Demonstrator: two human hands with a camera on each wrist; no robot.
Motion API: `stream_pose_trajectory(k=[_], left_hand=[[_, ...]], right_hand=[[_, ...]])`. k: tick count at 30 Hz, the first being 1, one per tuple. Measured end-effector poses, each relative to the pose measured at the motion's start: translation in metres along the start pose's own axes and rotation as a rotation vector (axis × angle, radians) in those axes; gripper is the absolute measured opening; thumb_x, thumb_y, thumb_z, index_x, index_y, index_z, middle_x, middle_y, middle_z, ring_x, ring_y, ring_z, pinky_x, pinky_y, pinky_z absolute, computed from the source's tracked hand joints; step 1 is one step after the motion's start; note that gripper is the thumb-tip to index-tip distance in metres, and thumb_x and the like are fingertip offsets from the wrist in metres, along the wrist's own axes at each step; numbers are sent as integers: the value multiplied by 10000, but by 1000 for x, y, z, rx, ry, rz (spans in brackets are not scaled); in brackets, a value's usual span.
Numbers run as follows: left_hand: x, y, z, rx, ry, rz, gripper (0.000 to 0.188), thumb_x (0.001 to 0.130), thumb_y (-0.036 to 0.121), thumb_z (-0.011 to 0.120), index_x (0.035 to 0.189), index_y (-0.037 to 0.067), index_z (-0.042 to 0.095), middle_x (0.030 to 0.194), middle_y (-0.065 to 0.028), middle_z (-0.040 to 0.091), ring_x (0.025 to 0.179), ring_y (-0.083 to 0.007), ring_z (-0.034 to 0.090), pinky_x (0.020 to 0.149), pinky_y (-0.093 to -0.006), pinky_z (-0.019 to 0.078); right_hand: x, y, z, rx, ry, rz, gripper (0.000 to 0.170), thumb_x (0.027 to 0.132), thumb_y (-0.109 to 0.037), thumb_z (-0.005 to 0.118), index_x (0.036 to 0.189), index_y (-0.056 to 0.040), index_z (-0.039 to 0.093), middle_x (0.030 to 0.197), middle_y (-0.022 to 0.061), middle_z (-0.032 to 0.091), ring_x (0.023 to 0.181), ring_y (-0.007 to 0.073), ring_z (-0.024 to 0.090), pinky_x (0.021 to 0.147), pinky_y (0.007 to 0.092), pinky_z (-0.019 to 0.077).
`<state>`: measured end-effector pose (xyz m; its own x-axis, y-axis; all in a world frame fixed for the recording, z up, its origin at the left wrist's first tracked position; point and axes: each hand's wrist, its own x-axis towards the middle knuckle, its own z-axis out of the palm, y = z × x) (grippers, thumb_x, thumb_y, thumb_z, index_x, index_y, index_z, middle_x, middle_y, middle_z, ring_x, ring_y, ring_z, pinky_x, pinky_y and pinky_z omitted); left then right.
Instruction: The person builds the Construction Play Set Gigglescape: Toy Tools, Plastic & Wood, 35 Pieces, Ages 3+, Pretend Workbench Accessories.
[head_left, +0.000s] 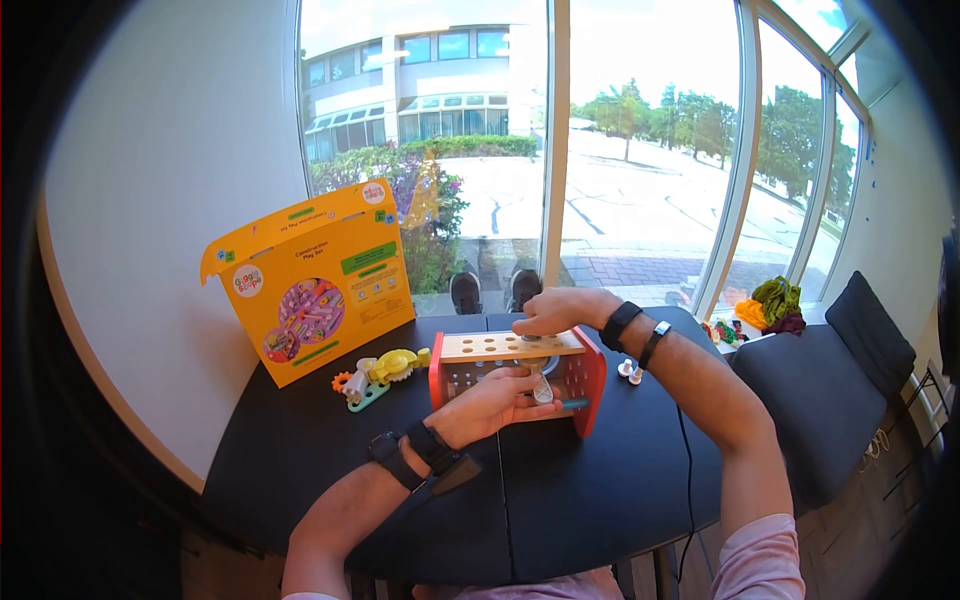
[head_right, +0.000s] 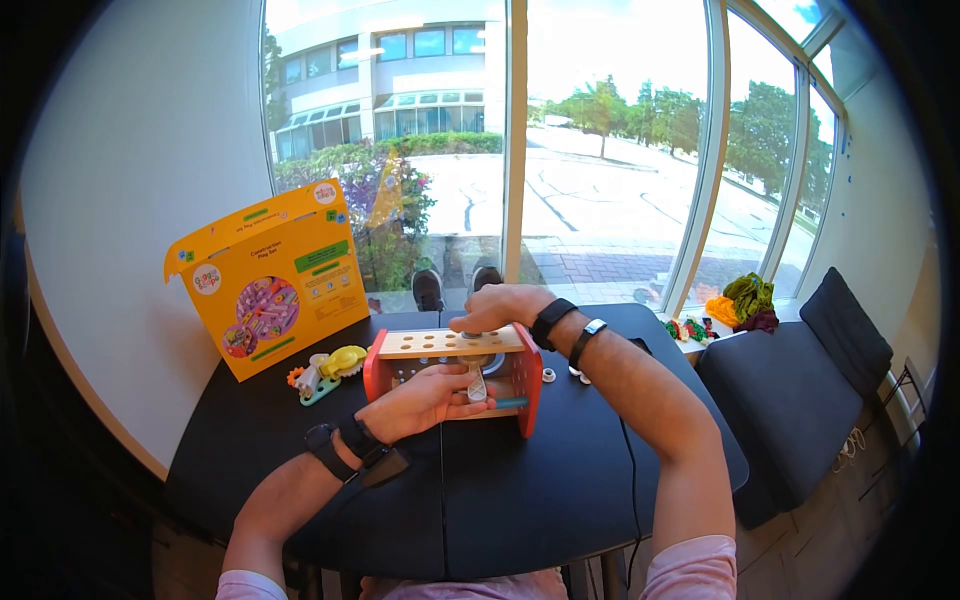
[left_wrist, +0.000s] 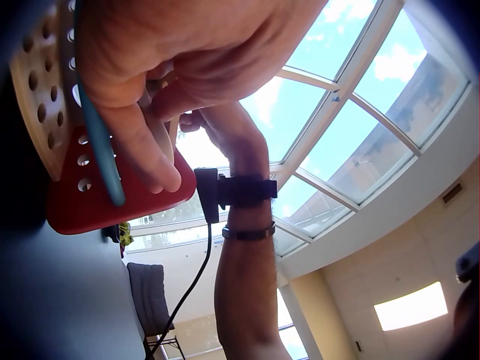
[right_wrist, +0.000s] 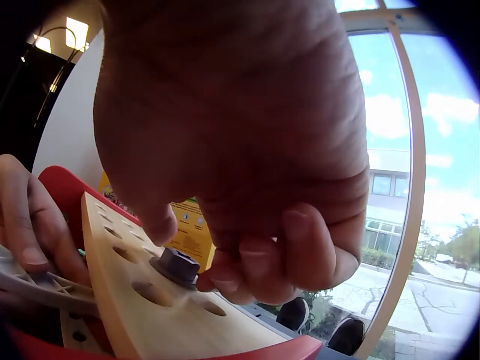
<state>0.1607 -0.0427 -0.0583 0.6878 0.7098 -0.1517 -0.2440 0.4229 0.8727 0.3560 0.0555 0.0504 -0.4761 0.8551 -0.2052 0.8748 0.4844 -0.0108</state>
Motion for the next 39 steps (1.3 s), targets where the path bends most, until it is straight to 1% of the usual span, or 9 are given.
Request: stream_pose_trajectory(k=[2, 5, 8, 11, 14, 17, 23, 26, 39], left_hand=[[0, 0, 0, -1, 3, -1, 283, 1209, 168, 528, 1420, -20, 541, 1304, -167, 691, 1217, -270, 752, 1105, -374, 652], [-1, 1, 1, 3, 4, -2, 284, 1209, 172, 531, 1422, -14, 542, 1307, -167, 690, 1216, -269, 752, 1106, -373, 651], [0, 1, 0, 8, -6, -3, 285, 1209, 177, 534, 1422, -12, 544, 1308, -166, 691, 1214, -268, 751, 1106, -374, 650], [0, 1, -1, 5, -6, -7, 286, 1210, 181, 536, 1422, -11, 545, 1304, -164, 693, 1213, -267, 751, 1107, -376, 649], [0, 0, 0, 3, -6, 0, 284, 1210, 181, 536, 1421, -9, 547, 1300, -162, 696, 1210, -264, 752, 1108, -377, 649], [0, 0, -1, 9, -2, 2, 285, 1210, 182, 536, 1424, -6, 547, 1298, -160, 698, 1209, -262, 752, 1109, -376, 648], [0, 1, 0, 10, -4, -5, 293, 1209, 188, 543, 1435, 0, 540, 1299, -157, 700, 1204, -256, 752, 1105, -372, 649], [-2, 1, 0, 4, -6, 2, 297, 1209, 197, 549, 1433, 3, 539, 1294, -157, 705, 1198, -247, 754, 1097, -363, 652], [0, -1, -3, -9, -13, 36, 308, 1202, 226, 578, 1419, 11, 542, 1277, -160, 737, 1138, -225, 779, 1050, -335, 670]], right_hand=[[2, 3, 1, 25, 20, -84, 758, 1057, -643, 526, 1191, 48, 807, 1172, 276, 810, 1110, 460, 770, 950, 523, 595], [-1, -2, -2, 4, -21, 10, 731, 1066, -615, 521, 1168, 47, 814, 1145, 279, 812, 1092, 468, 769, 947, 523, 595], [8, 7, 9, 22, 129, -56, 719, 1075, -599, 515, 1147, 48, 820, 1131, 282, 812, 1080, 478, 766, 943, 525, 596], [10, 8, 7, 30, 0, -61, 714, 1084, -594, 509, 1150, 43, 823, 1147, 282, 811, 1090, 484, 764, 949, 528, 596], [0, -1, 1, -1, 14, 31, 720, 1086, -603, 507, 1152, 41, 823, 1153, 280, 812, 1099, 483, 764, 954, 532, 595], [7, 8, 5, 57, 37, -61, 726, 1078, -616, 517, 1170, 37, 821, 1179, 278, 811, 1120, 475, 763, 970, 534, 589], [5, 3, 2, 11, -8, 48, 744, 1058, -644, 537, 1214, 29, 816, 1228, 279, 803, 1160, 456, 760, 1000, 526, 581], [8, 6, 5, 58, -3, -56, 740, 1058, -638, 538, 1214, 29, 815, 1225, 282, 802, 1160, 454, 760, 1002, 524, 582], [6, 5, 4, 41, -6, -10, 767, 1062, -661, 522, 1168, 38, 821, 1177, 288, 807, 1112, 459, 772, 970, 529, 590]])
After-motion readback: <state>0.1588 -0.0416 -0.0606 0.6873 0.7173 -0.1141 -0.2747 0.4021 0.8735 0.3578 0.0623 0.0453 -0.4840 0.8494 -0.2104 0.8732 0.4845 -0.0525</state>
